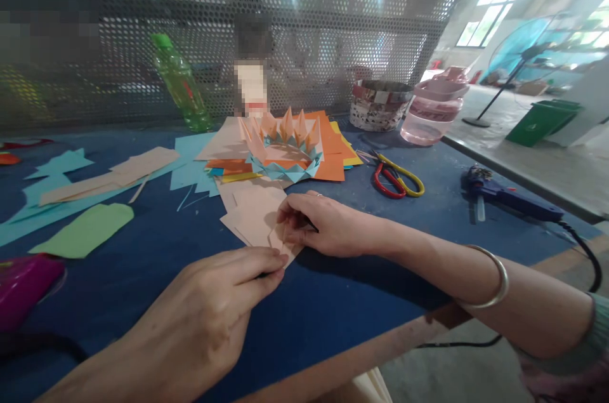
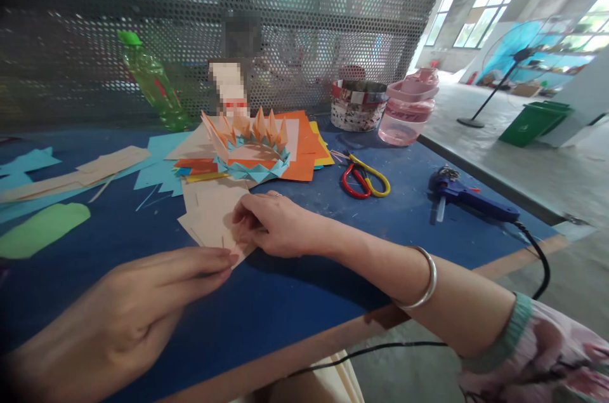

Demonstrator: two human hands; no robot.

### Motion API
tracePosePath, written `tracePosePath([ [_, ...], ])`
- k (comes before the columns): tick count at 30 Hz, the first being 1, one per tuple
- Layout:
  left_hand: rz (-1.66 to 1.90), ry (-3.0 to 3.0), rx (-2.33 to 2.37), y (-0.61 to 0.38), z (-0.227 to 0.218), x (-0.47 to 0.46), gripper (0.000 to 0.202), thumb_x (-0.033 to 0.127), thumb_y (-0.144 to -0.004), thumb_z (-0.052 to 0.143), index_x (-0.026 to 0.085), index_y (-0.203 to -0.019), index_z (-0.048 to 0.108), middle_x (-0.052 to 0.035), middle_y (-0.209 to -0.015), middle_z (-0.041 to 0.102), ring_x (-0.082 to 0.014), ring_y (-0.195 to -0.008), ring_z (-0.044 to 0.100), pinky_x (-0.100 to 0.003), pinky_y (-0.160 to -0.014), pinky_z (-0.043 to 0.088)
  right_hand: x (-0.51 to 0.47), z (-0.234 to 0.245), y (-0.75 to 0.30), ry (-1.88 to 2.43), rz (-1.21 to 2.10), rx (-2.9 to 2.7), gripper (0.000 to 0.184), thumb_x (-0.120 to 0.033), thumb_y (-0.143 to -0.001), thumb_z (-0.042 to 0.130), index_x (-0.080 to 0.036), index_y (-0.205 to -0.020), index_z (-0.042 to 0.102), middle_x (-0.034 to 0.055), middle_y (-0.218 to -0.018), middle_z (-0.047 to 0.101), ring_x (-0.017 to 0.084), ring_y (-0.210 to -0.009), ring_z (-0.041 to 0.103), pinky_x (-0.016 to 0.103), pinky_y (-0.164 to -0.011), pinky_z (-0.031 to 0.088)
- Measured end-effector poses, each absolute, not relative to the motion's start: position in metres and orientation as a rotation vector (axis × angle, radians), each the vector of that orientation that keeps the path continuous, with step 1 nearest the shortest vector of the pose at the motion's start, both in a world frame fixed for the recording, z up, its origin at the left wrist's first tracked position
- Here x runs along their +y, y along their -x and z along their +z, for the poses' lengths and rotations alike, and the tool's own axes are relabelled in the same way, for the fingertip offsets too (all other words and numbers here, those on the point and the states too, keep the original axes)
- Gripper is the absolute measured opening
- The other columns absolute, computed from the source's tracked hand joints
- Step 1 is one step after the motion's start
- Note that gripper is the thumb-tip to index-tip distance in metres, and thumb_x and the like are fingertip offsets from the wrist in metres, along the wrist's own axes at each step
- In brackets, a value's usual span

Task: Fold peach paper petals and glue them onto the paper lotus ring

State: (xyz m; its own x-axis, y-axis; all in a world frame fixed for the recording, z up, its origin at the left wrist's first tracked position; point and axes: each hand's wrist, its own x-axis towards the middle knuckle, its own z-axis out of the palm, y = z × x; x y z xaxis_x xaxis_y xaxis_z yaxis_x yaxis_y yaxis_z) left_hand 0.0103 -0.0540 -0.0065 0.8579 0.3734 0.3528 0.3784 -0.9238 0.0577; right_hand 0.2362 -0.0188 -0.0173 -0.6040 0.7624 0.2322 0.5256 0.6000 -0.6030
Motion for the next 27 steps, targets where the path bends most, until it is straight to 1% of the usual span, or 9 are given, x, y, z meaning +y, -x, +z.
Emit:
tracePosePath([
  [6,-0.572,3.022,-0.615,-0.0113,-0.0047,-0.0557,0.046,0.0,-0.083,0.035,0.016,-0.104,0.072,-0.0037,-0.116,0.073,-0.0116,-0.106,0.068,-0.018,-0.097,0.049,-0.017,-0.0179,-0.2368,1.015,0.646,-2.361,0.021,-0.001,-0.081,0.054,-0.014,-0.097,0.058,0.0034,-0.087,0.063,0.013,-0.081,0.055,0.025,-0.074,0.042],
  [9,-0.589,3.029,-0.626,-0.0128,-0.0049,-0.0553,0.045,0.0,-0.083,0.035,0.016,-0.104,0.072,-0.0038,-0.113,0.074,-0.0114,-0.104,0.069,-0.017,-0.095,0.051,-0.0189,-0.0164,-0.2344,1.045,0.687,-2.34,0.014,-0.012,-0.083,0.062,-0.014,-0.097,0.058,0.0035,-0.086,0.064,0.014,-0.081,0.056,0.026,-0.075,0.042],
  [11,-0.602,3.029,-0.629,-0.0138,-0.0053,-0.0552,0.045,0.0,-0.083,0.035,0.016,-0.103,0.072,-0.0041,-0.111,0.075,-0.0112,-0.102,0.069,-0.016,-0.093,0.052,-0.0204,-0.016,-0.2326,1.076,0.668,-2.335,0.023,-0.024,-0.081,0.07,-0.014,-0.098,0.059,0.0043,-0.087,0.064,0.016,-0.084,0.057,0.028,-0.077,0.041],
  [13,-0.61,3.024,-0.623,-0.0148,-0.0053,-0.0557,0.045,0.0,-0.083,0.035,0.015,-0.103,0.072,-0.0046,-0.11,0.075,-0.0115,-0.102,0.069,-0.016,-0.092,0.053,-0.0216,-0.0163,-0.2315,1.099,0.629,-2.343,0.032,-0.03,-0.078,0.074,-0.013,-0.099,0.059,0.0054,-0.09,0.064,0.017,-0.087,0.056,0.029,-0.079,0.041],
  [15,-0.617,3.016,-0.626,-0.0158,-0.0044,-0.0566,0.045,0.0,-0.083,0.035,0.015,-0.102,0.073,-0.0054,-0.11,0.075,-0.0117,-0.101,0.07,-0.017,-0.092,0.053,-0.0219,-0.0169,-0.231,1.114,0.615,-2.346,0.031,-0.028,-0.078,0.074,-0.012,-0.099,0.059,0.0053,-0.09,0.064,0.017,-0.086,0.056,0.029,-0.078,0.041],
  [18,-0.629,3.018,-0.605,-0.0172,-0.0018,-0.0575,0.042,0.001,-0.083,0.037,0.015,-0.095,0.074,-0.0062,-0.106,0.076,-0.0117,-0.099,0.07,-0.016,-0.092,0.052,-0.021,-0.0185,-0.2314,1.123,0.609,-2.33,0.022,-0.019,-0.081,0.068,-0.012,-0.1,0.059,0.0045,-0.088,0.064,0.016,-0.084,0.056,0.028,-0.078,0.041],
  [20,-0.633,3.022,-0.575,-0.0175,-0.0004,-0.0572,0.04,0.002,-0.083,0.039,0.015,-0.093,0.075,-0.0065,-0.105,0.077,-0.012,-0.098,0.071,-0.016,-0.092,0.052,-0.0196,-0.02,-0.2318,1.11,0.606,-2.314,0.021,-0.016,-0.081,0.066,-0.012,-0.101,0.059,0.005,-0.09,0.064,0.016,-0.085,0.057,0.028,-0.079,0.042],
  [23,-0.632,3.023,-0.543,-0.0166,0.0001,-0.056,0.039,0.002,-0.081,0.04,0.016,-0.093,0.075,-0.0064,-0.104,0.077,-0.0132,-0.097,0.071,-0.019,-0.091,0.054,-0.0179,-0.022,-0.2323,1.102,0.609,-2.297,0.032,-0.018,-0.077,0.071,-0.01,-0.106,0.059,0.0089,-0.1,0.063,0.018,-0.093,0.057,0.029,-0.084,0.044],
  [27,-0.661,3.048,-0.532,-0.0153,0.0001,-0.0549,0.038,0.001,-0.08,0.041,0.016,-0.091,0.074,-0.0056,-0.102,0.078,-0.0138,-0.095,0.072,-0.021,-0.088,0.055,-0.017,-0.022,-0.2327,1.159,0.596,-2.294,0.046,-0.025,-0.076,0.075,-0.008,-0.116,0.059,0.0148,-0.114,0.058,0.022,-0.107,0.055,0.034,-0.092,0.044],
])
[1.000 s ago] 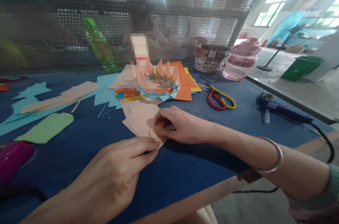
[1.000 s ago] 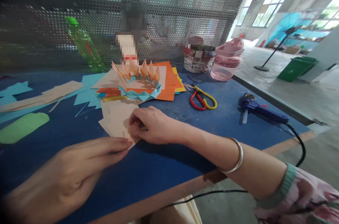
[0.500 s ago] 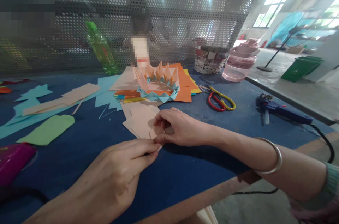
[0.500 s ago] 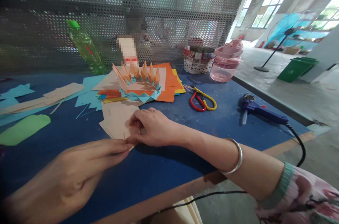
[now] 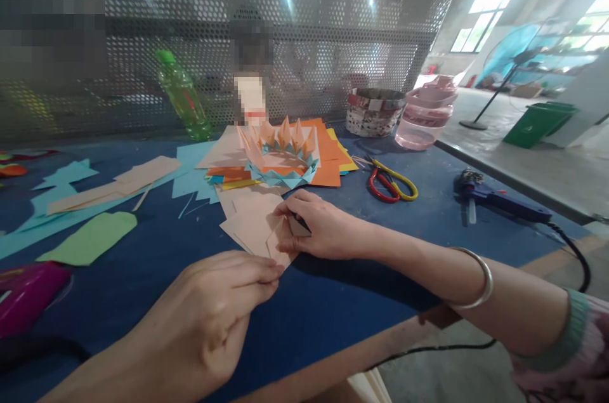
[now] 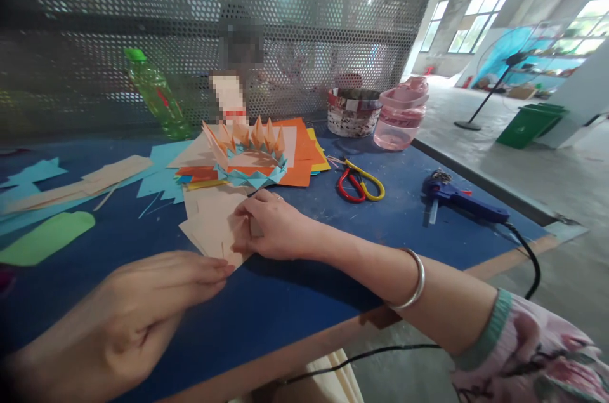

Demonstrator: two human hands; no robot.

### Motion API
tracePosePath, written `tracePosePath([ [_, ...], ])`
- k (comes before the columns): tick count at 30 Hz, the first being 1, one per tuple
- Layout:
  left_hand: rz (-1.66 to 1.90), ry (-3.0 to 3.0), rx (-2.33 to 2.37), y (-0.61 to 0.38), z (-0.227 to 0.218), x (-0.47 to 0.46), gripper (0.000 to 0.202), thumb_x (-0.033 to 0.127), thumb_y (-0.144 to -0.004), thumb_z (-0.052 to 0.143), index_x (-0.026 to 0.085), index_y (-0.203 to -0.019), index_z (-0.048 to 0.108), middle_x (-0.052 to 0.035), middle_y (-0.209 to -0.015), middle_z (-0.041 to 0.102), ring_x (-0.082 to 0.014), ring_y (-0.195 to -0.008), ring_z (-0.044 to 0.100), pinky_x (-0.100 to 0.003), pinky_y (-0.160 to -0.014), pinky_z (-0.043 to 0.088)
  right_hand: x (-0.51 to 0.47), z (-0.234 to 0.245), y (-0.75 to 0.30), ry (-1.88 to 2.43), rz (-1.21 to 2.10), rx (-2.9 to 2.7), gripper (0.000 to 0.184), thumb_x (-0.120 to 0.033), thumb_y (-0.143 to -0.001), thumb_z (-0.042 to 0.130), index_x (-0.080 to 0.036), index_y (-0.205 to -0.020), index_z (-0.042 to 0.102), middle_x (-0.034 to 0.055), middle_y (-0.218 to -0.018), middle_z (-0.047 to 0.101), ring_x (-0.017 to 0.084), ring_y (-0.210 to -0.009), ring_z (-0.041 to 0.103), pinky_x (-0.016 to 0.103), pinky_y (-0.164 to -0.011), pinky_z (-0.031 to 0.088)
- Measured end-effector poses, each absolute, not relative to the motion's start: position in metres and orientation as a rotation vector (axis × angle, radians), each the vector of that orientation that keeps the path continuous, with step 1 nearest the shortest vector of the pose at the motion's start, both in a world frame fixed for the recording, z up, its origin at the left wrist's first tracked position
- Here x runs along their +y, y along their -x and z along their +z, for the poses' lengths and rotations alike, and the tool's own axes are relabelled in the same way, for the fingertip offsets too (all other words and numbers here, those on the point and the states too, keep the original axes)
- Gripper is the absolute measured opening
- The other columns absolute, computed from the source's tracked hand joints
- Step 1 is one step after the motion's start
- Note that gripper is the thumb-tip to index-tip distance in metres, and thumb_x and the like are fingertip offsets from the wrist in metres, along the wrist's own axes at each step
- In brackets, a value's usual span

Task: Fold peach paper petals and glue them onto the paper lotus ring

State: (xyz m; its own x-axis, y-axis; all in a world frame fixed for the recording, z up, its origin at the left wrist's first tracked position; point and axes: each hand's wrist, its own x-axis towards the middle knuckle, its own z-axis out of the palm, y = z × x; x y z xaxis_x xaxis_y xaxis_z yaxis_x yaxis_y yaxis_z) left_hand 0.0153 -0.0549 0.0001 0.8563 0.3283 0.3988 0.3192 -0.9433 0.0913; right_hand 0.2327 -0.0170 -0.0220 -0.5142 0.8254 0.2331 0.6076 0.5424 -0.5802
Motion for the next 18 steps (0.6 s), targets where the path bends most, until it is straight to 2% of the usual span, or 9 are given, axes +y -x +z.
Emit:
tracePosePath([
  [4,0.741,-2.896,0.491,-0.015,-0.001,-0.055,0.037,-0.002,-0.08,0.041,0.017,-0.087,0.073,-0.0045,-0.094,0.078,-0.0147,-0.09,0.071,-0.023,-0.084,0.055,-0.015,-0.021,-0.234,1.129,0.597,-2.317,0.042,-0.029,-0.077,0.075,-0.011,-0.113,0.061,0.0133,-0.113,0.059,0.023,-0.11,0.053,0.034,-0.094,0.044],
  [9,0.8,-2.719,0.603,-0.013,-0.005,-0.051,0.037,0.0,-0.083,0.041,0.02,-0.087,0.071,-0.0029,-0.094,0.077,-0.0163,-0.09,0.07,-0.03,-0.091,0.051,-0.011,-0.022,-0.235,1.089,0.607,-2.277,0.035,-0.032,-0.071,0.08,-0.012,-0.095,0.063,0.0079,-0.096,0.061,0.019,-0.094,0.055,0.03,-0.082,0.046],
  [14,0.819,-2.671,0.974,-0.011,-0.005,-0.041,0.027,0.011,-0.087,0.045,0.021,-0.089,0.07,-0.0034,-0.096,0.075,-0.0185,-0.091,0.069,-0.026,-0.084,0.051,-0.008,-0.026,-0.236,1.033,0.631,-2.271,0.039,-0.033,-0.072,0.08,-0.013,-0.101,0.064,0.0084,-0.097,0.061,0.019,-0.094,0.055,0.03,-0.082,0.046],
  [18,0.782,-2.653,1.059,-0.013,-0.004,-0.036,0.022,0.015,-0.088,0.048,0.021,-0.088,0.07,-0.0037,-0.097,0.074,-0.0186,-0.091,0.069,-0.024,-0.083,0.051,-0.008,-0.025,-0.237,1.009,0.606,-2.296,0.034,-0.034,-0.073,0.079,-0.014,-0.098,0.065,0.0082,-0.096,0.059,0.019,-0.096,0.055,0.031,-0.084,0.045],
])
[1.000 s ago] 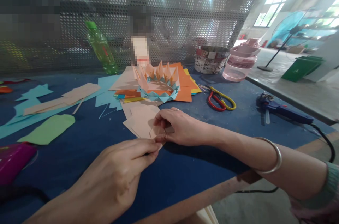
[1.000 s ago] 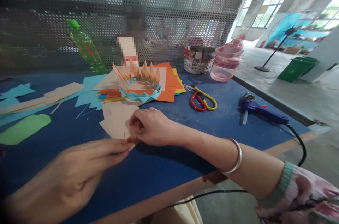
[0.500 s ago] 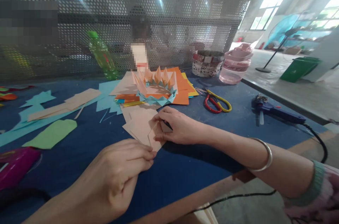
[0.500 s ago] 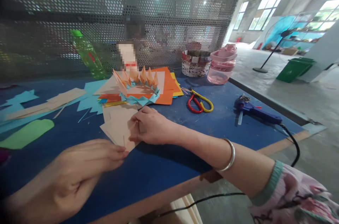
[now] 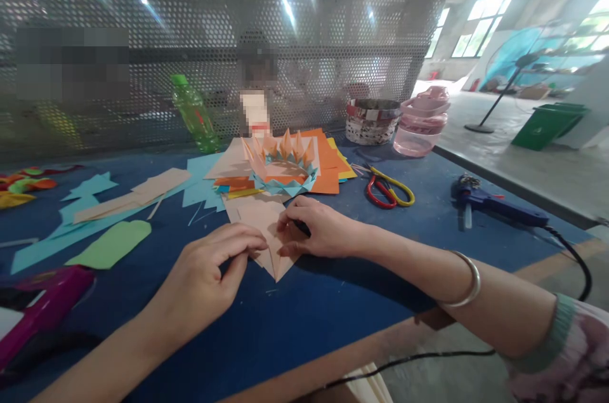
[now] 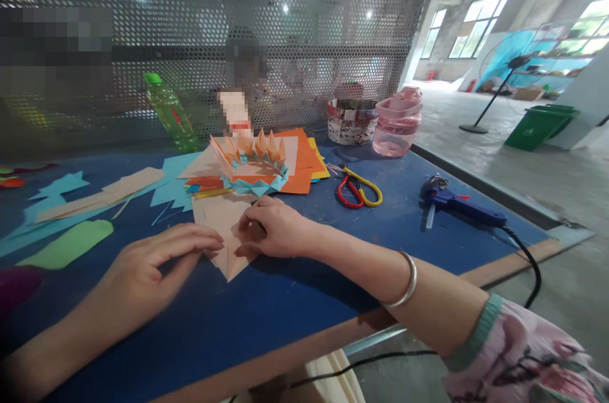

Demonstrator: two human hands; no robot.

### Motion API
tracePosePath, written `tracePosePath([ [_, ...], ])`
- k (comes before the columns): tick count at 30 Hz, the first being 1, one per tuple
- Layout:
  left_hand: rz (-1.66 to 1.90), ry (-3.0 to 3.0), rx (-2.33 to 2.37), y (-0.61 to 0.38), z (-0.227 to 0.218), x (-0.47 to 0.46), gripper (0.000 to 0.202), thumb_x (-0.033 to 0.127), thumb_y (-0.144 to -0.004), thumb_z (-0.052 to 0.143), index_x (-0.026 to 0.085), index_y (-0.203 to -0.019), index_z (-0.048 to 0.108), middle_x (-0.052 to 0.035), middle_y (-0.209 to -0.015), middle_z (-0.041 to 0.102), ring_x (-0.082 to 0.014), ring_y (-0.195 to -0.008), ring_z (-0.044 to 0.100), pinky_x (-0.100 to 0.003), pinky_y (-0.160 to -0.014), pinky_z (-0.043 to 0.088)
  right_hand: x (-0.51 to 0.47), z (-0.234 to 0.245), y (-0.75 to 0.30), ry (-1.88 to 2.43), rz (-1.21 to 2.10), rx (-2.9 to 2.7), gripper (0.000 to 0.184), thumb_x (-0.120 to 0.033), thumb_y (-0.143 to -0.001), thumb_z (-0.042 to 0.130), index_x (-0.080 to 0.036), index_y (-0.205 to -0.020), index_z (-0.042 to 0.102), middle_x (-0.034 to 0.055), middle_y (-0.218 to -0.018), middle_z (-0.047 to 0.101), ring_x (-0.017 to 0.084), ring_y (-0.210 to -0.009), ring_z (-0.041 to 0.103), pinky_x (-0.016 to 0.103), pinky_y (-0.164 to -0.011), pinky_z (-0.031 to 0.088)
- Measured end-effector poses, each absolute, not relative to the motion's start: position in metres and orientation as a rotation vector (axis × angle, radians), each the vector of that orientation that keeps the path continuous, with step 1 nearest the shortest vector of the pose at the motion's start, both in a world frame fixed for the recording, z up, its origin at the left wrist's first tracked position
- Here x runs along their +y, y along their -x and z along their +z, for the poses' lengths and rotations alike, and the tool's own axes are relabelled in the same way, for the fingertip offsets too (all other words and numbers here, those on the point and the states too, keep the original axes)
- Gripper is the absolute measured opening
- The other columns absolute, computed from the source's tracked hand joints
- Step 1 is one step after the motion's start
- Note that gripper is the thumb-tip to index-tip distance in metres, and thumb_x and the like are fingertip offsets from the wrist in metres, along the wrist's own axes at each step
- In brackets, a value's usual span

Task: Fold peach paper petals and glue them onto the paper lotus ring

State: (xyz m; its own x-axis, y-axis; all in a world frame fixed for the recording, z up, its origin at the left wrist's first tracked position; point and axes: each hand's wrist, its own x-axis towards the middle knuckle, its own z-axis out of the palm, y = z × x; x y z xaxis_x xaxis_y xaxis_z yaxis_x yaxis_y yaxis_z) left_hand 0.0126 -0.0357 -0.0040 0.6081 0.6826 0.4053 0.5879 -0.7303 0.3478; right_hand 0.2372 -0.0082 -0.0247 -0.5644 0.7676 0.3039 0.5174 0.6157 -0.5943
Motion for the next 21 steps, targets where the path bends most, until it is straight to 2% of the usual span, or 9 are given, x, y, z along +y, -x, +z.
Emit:
tracePosePath([
  [6,0.768,-2.584,1.097,-0.014,-0.005,-0.034,0.019,0.021,-0.091,0.05,0.021,-0.092,0.069,-0.0046,-0.102,0.073,-0.0193,-0.094,0.068,-0.024,-0.087,0.049,-0.007,-0.023,-0.239,1.055,0.56,-2.288,0.04,-0.036,-0.068,0.082,-0.013,-0.092,0.06,0.0064,-0.093,0.059,0.017,-0.087,0.054,0.028,-0.077,0.045],
  [9,0.776,-2.448,1.184,-0.013,-0.004,-0.032,0.018,0.026,-0.09,0.054,0.023,-0.095,0.07,-0.0046,-0.106,0.073,-0.0222,-0.099,0.066,-0.028,-0.091,0.047,-0.008,-0.022,-0.239,1.017,0.711,-2.228,0.036,-0.023,-0.069,0.08,-0.015,-0.097,0.059,0.0013,-0.087,0.061,0.014,-0.079,0.057,0.024,-0.071,0.044],
  [12,0.768,-2.165,1.26,-0.014,0.002,-0.03,0.022,0.036,-0.086,0.059,0.022,-0.098,0.071,-0.006,-0.107,0.073,-0.0248,-0.098,0.067,-0.029,-0.086,0.05,-0.012,-0.017,-0.238,0.903,0.879,-2.206,0.023,-0.012,-0.074,0.072,-0.017,-0.095,0.063,-0.0014,-0.083,0.065,0.011,-0.075,0.059,0.021,-0.069,0.044],
  [15,0.715,-1.802,1.179,-0.018,0.01,-0.032,0.032,0.044,-0.082,0.063,0.02,-0.102,0.072,-0.007,-0.101,0.075,-0.0244,-0.089,0.068,-0.029,-0.077,0.053,-0.018,-0.01,-0.236,0.719,0.866,-2.211,0.005,-0.012,-0.078,0.068,-0.016,-0.079,0.066,0.0001,-0.079,0.065,0.012,-0.079,0.059,0.023,-0.074,0.044],
  [18,0.576,-1.531,1.003,-0.021,0.014,-0.035,0.033,0.046,-0.084,0.062,0.022,-0.106,0.072,-0.0054,-0.098,0.075,-0.0212,-0.088,0.067,-0.026,-0.075,0.051,-0.023,-0.007,-0.232,0.592,0.82,-2.164,0.009,-0.009,-0.079,0.067,-0.017,-0.074,0.067,0.0018,-0.084,0.064,0.013,-0.087,0.059,0.027,-0.084,0.045],
  [21,0.449,-1.486,0.912,-0.02,0.014,-0.038,0.028,0.042,-0.085,0.063,0.022,-0.101,0.074,-0.0035,-0.091,0.074,-0.0177,-0.082,0.065,-0.024,-0.073,0.048,-0.025,-0.009,-0.229,0.564,0.823,-2.112,0.01,-0.014,-0.08,0.068,-0.018,-0.072,0.066,0.0029,-0.091,0.06,0.014,-0.094,0.058,0.03,-0.09,0.045],
])
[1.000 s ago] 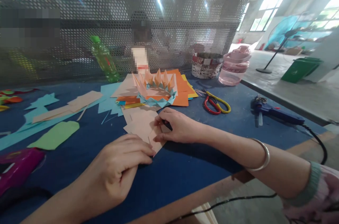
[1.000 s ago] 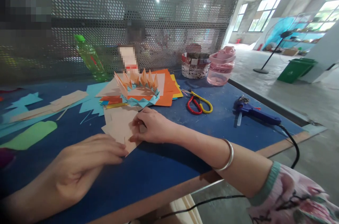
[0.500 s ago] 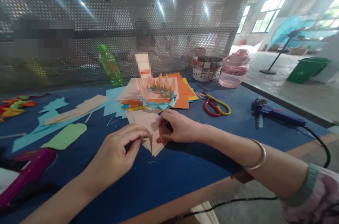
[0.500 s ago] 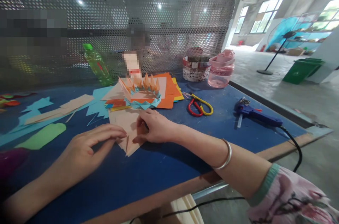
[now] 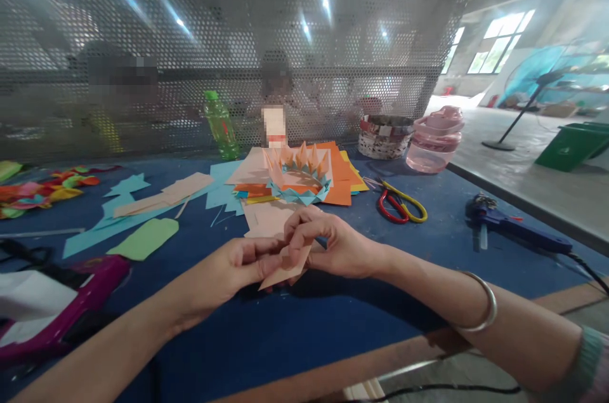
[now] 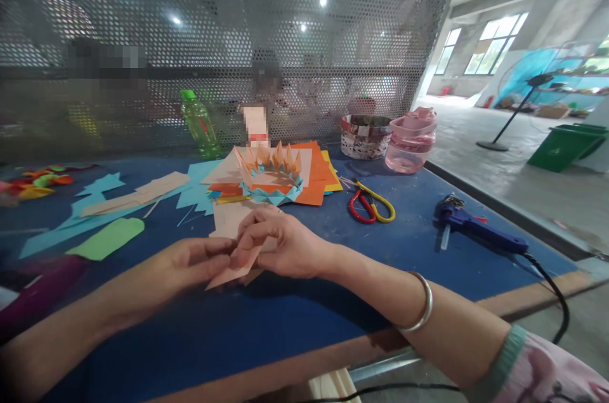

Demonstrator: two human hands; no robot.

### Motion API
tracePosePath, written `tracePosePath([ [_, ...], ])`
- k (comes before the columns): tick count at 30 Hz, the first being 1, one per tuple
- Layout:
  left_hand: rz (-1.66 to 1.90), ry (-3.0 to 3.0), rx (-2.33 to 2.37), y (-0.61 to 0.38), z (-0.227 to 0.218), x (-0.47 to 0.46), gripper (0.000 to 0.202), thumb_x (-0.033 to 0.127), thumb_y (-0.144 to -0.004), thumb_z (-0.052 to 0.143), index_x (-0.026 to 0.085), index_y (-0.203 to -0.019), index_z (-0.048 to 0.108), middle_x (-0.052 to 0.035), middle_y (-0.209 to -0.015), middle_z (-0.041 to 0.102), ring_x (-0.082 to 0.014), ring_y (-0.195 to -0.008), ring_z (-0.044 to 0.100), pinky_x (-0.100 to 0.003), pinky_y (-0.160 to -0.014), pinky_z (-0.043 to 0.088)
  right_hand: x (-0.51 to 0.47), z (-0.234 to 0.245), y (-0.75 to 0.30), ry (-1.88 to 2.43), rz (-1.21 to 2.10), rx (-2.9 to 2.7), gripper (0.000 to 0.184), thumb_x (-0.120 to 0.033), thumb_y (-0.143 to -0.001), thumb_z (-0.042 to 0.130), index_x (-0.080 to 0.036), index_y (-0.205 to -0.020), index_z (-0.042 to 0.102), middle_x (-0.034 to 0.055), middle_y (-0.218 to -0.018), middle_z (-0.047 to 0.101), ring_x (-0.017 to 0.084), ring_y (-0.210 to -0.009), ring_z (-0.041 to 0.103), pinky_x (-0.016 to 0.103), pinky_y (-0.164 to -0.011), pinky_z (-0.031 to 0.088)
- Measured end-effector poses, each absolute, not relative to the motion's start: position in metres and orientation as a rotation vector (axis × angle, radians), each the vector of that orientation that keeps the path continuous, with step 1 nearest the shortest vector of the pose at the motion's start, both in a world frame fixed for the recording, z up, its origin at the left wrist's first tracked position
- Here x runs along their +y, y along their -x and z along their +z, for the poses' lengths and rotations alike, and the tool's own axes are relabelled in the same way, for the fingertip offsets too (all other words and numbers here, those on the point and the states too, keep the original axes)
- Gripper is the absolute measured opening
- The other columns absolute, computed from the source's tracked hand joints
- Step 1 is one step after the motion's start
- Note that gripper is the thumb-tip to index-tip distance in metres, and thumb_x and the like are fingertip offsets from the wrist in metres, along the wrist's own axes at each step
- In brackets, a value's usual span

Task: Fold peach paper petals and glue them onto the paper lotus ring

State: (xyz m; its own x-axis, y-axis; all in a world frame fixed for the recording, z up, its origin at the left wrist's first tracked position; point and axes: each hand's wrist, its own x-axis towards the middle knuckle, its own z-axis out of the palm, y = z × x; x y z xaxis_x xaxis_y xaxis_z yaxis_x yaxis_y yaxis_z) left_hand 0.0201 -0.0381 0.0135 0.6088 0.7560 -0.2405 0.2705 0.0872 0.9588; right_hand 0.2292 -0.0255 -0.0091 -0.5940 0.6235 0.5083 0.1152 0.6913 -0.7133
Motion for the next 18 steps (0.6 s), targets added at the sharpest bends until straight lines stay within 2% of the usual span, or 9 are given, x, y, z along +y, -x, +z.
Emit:
tracePosePath([
  [2,0.432,-1.511,0.925,-0.018,0.011,-0.038,0.023,0.038,-0.081,0.069,0.019,-0.092,0.074,-0.0029,-0.081,0.073,-0.0158,-0.073,0.063,-0.023,-0.069,0.047,-0.026,-0.012,-0.228,0.577,0.818,-2.098,0.004,-0.016,-0.08,0.068,-0.019,-0.082,0.068,0.0034,-0.095,0.058,0.015,-0.097,0.056,0.031,-0.091,0.045],
  [5,0.522,-1.457,1.01,-0.016,0.009,-0.034,0.02,0.035,-0.075,0.075,0.016,-0.081,0.073,-0.0029,-0.072,0.071,-0.0147,-0.065,0.061,-0.023,-0.063,0.044,-0.026,-0.015,-0.228,0.678,0.776,-2.073,0.044,-0.012,-0.076,0.068,-0.021,-0.119,0.058,0.0053,-0.11,0.057,0.015,-0.099,0.054,0.03,-0.085,0.046],
  [7,0.629,-1.419,1.044,-0.016,0.008,-0.032,0.019,0.035,-0.074,0.075,0.016,-0.078,0.072,-0.0028,-0.072,0.071,-0.0137,-0.064,0.059,-0.022,-0.062,0.043,-0.025,-0.017,-0.228,0.787,0.764,-2.024,0.055,-0.014,-0.077,0.068,-0.02,-0.128,0.049,0.0059,-0.11,0.057,0.015,-0.094,0.053,0.028,-0.078,0.046],
  [11,0.832,-1.354,1.044,-0.018,0.011,-0.032,0.016,0.03,-0.074,0.074,0.017,-0.083,0.073,-0.0026,-0.078,0.072,-0.0131,-0.067,0.058,-0.023,-0.065,0.044,-0.025,-0.018,-0.226,0.974,0.797,-1.976,0.029,-0.032,-0.086,0.062,-0.015,-0.11,0.058,0.0049,-0.098,0.061,0.013,-0.083,0.054,0.027,-0.073,0.045],
  [13,0.895,-1.308,1.049,-0.02,0.012,-0.033,0.017,0.028,-0.069,0.076,0.017,-0.081,0.074,-0.0026,-0.079,0.073,-0.0147,-0.071,0.06,-0.024,-0.07,0.045,-0.027,-0.016,-0.223,1.029,0.815,-2.001,0.025,-0.038,-0.088,0.06,-0.016,-0.099,0.063,0.0042,-0.092,0.063,0.013,-0.081,0.055,0.027,-0.073,0.044],
  [18,0.914,-1.297,1.056,-0.022,0.009,-0.033,0.012,0.028,-0.066,0.077,0.017,-0.069,0.073,-0.0012,-0.071,0.071,-0.0153,-0.071,0.06,-0.025,-0.071,0.045,-0.034,-0.015,-0.214,1.013,0.822,-2.058,0.02,-0.036,-0.083,0.066,-0.017,-0.08,0.068,0.0022,-0.08,0.064,0.013,-0.077,0.057,0.025,-0.071,0.044],
])
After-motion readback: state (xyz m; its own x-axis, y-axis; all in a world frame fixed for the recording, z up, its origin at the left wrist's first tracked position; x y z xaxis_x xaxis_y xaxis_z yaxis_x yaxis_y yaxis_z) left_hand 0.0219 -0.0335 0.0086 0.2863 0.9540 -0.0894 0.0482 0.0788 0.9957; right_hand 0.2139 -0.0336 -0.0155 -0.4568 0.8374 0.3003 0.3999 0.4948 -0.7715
